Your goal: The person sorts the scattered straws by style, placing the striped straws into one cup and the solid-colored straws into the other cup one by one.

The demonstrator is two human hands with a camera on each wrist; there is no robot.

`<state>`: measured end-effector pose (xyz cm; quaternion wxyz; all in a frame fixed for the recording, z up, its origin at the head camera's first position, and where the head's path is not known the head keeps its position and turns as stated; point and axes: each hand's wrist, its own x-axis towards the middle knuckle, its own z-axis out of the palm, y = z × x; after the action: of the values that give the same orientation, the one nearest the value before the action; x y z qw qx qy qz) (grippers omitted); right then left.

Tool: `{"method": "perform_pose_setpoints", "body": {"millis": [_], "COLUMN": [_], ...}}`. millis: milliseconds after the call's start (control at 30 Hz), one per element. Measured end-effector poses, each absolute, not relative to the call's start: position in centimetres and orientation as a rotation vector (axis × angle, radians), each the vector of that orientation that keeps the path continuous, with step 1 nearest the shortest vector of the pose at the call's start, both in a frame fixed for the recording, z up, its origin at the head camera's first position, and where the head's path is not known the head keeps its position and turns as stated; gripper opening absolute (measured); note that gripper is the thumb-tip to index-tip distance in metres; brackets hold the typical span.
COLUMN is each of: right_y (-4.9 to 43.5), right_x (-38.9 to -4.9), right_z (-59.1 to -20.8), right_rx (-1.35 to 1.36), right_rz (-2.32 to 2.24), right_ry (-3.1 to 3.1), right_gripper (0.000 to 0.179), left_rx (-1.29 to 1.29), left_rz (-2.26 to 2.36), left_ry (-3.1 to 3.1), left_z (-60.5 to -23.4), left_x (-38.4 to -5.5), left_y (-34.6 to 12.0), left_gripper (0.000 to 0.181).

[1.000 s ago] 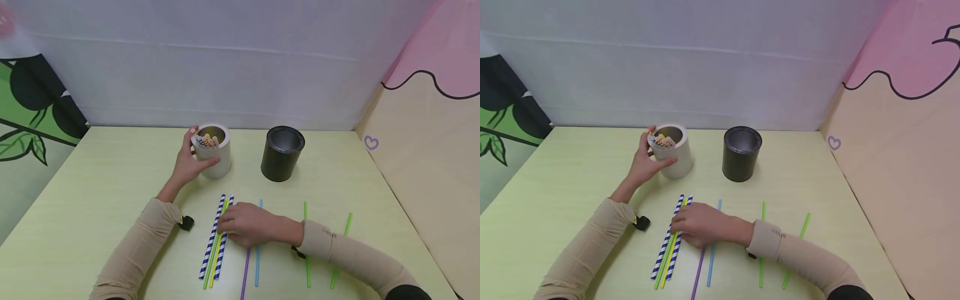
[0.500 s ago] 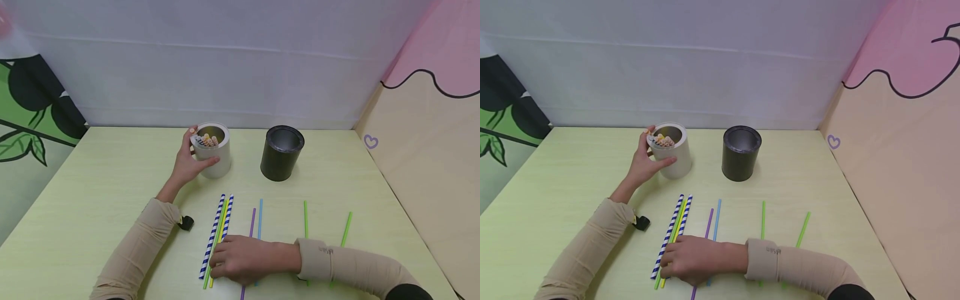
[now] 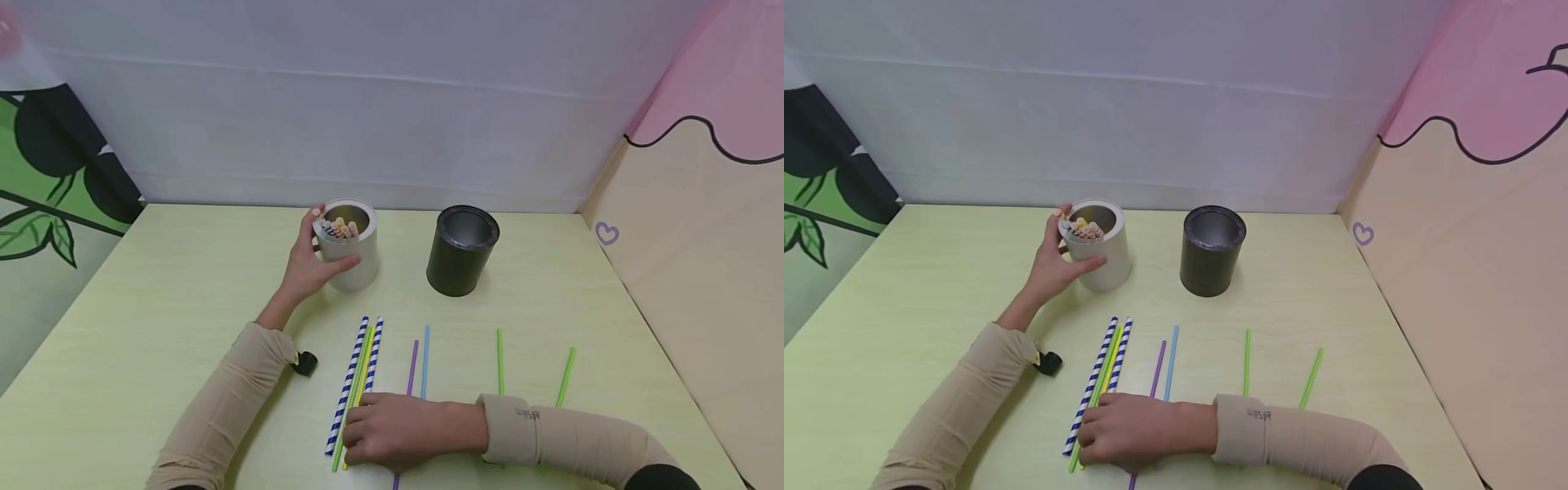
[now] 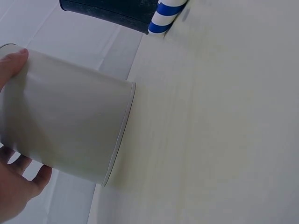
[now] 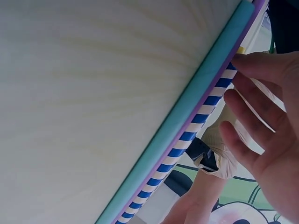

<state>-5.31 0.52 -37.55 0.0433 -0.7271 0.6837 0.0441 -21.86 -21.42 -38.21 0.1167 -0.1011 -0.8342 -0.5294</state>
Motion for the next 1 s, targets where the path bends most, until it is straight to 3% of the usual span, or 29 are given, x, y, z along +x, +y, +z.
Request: {"method": "perform_pose_setpoints", "body": {"millis": [1000], "right_y": [0.2], "right_x": [-5.2], "right_z": [-36.6], "right_rx": [-2.253], "right_rz": [0.192], "right_ry": [2.09], "right_gripper": [0.027], "left_rx": [-0.297], "left_rz": [-1.551], "left_ry": [-2.446], "left_z": [-38.2], "left_x": [-21.7], "left_y": [-21.4], "left_gripper": [0.104]}}
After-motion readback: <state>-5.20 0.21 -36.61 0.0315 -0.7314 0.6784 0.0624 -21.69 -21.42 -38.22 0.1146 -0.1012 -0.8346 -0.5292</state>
